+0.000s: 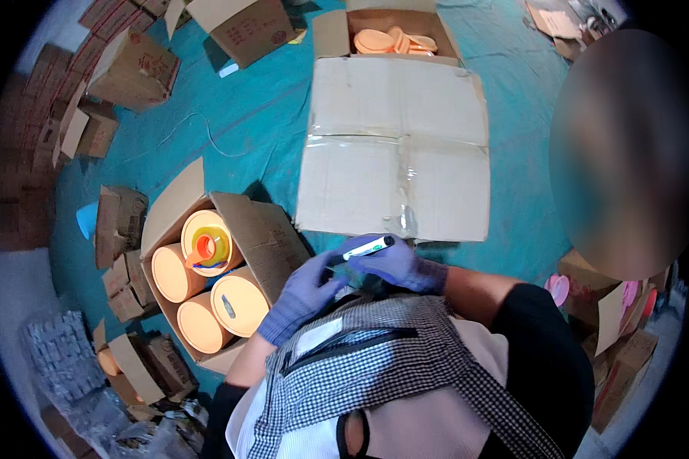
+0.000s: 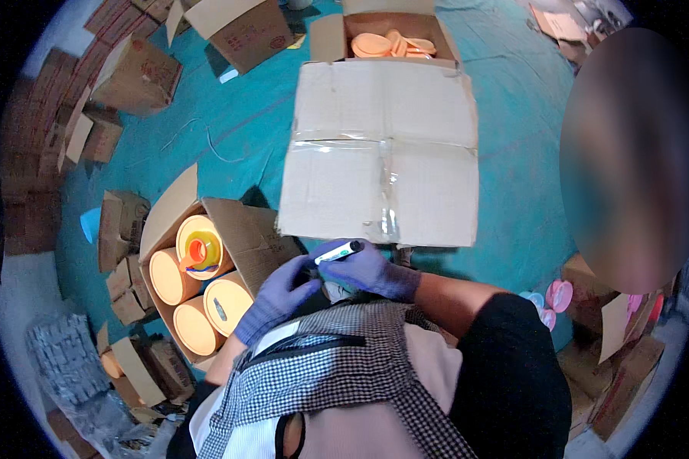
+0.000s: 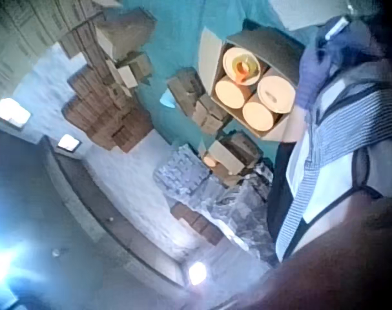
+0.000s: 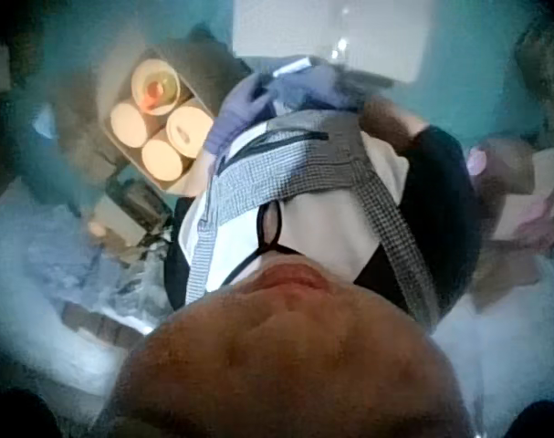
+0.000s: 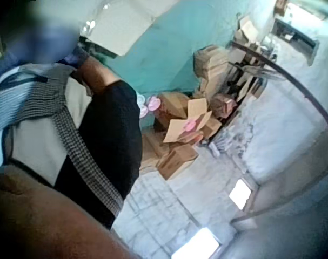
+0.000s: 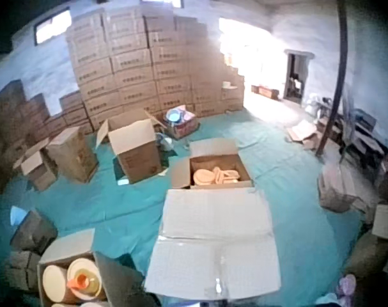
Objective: The person packs yellow cylindrical containers into a cardboard box, seals it with tape, and writes on it with a marker. They then move to another box, pack it with similar containers, and seal it. The person also handles a plastic bag and other items in the room.
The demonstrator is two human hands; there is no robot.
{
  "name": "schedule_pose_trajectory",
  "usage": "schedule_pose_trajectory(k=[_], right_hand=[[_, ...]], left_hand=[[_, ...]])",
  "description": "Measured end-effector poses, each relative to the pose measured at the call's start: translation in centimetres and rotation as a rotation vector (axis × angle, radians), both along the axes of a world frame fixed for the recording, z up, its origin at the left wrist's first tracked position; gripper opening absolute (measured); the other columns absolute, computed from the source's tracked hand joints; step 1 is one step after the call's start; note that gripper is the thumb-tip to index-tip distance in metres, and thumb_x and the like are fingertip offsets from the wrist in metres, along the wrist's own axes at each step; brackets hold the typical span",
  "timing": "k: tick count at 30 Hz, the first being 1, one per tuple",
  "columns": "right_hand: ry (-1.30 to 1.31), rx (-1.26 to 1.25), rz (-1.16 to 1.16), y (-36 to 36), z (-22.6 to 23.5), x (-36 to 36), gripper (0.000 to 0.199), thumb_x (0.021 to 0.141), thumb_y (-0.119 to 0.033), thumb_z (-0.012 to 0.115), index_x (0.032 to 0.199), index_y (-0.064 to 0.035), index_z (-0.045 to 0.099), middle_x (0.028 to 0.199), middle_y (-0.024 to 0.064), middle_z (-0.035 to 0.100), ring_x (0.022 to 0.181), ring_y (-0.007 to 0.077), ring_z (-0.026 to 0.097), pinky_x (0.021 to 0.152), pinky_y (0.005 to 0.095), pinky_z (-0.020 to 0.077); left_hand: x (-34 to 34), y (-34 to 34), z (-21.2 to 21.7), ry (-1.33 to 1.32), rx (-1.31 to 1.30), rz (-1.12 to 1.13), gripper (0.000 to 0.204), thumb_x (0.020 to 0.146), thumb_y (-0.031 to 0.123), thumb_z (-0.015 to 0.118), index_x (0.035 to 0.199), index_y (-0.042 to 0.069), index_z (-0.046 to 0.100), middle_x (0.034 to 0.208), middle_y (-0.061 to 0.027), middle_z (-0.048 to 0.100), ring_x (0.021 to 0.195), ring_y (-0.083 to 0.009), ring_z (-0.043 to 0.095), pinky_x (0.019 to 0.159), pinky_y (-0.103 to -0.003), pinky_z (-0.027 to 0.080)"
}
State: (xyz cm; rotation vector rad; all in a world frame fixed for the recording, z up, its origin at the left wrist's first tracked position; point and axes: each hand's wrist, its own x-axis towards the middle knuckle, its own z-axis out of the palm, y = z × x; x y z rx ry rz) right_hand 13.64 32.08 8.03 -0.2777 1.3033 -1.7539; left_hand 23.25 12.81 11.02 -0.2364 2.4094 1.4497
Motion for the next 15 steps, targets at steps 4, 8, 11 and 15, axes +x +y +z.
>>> schedule_pose_trajectory(k=[4,8,11,15], right_hand=[[-0.150,0.033,-0.001,8.9,1.9,-2.0,0.030,0.088,-0.008,0.066,0.116,-0.0002,0.062,0.103,0.0081,0.067,0.089,0.0132,0.062,0.079,0.0269,0.0526],[-0.126,-0.026,-0.116,15.5,1.6,-2.8,0.027,0.088,-0.009,0.066,0.113,0.0009,0.063,0.095,0.0077,0.067,0.079,0.0117,0.061,0.072,0.0257,0.0520],[-0.102,-0.096,-0.207,18.4,1.5,-3.3,0.026,0.087,-0.009,0.069,0.110,0.0012,0.064,0.092,0.0071,0.068,0.077,0.0114,0.063,0.070,0.0246,0.0526],[-0.011,-0.231,-0.435,22.0,1.0,-3.7,0.020,0.085,-0.005,0.071,0.104,0.0004,0.068,0.097,0.0083,0.070,0.089,0.0133,0.066,0.078,0.0256,0.0545]], left_hand=[[-5.5,4.6,-0.5,-0.217,0.066,-0.446,0.042,0.091,0.035,0.059,0.116,0.001,0.059,0.096,-0.0158,0.066,0.088,-0.0266,0.063,0.079,-0.036,0.050],[-10.0,11.4,1.0,0.012,0.169,-0.611,0.041,0.095,0.038,0.056,0.114,0.003,0.059,0.090,-0.0158,0.065,0.082,-0.0264,0.063,0.075,-0.037,0.049],[-12.9,14.2,1.6,-0.227,0.163,-0.721,0.037,0.095,0.032,0.058,0.117,0.002,0.061,0.093,-0.0121,0.067,0.085,-0.0200,0.064,0.078,-0.032,0.050],[-16.7,18.5,2.7,-0.298,0.113,-0.857,0.028,0.095,0.027,0.059,0.103,0.001,0.065,0.086,-0.0120,0.066,0.079,-0.0194,0.064,0.071,-0.032,0.049]])
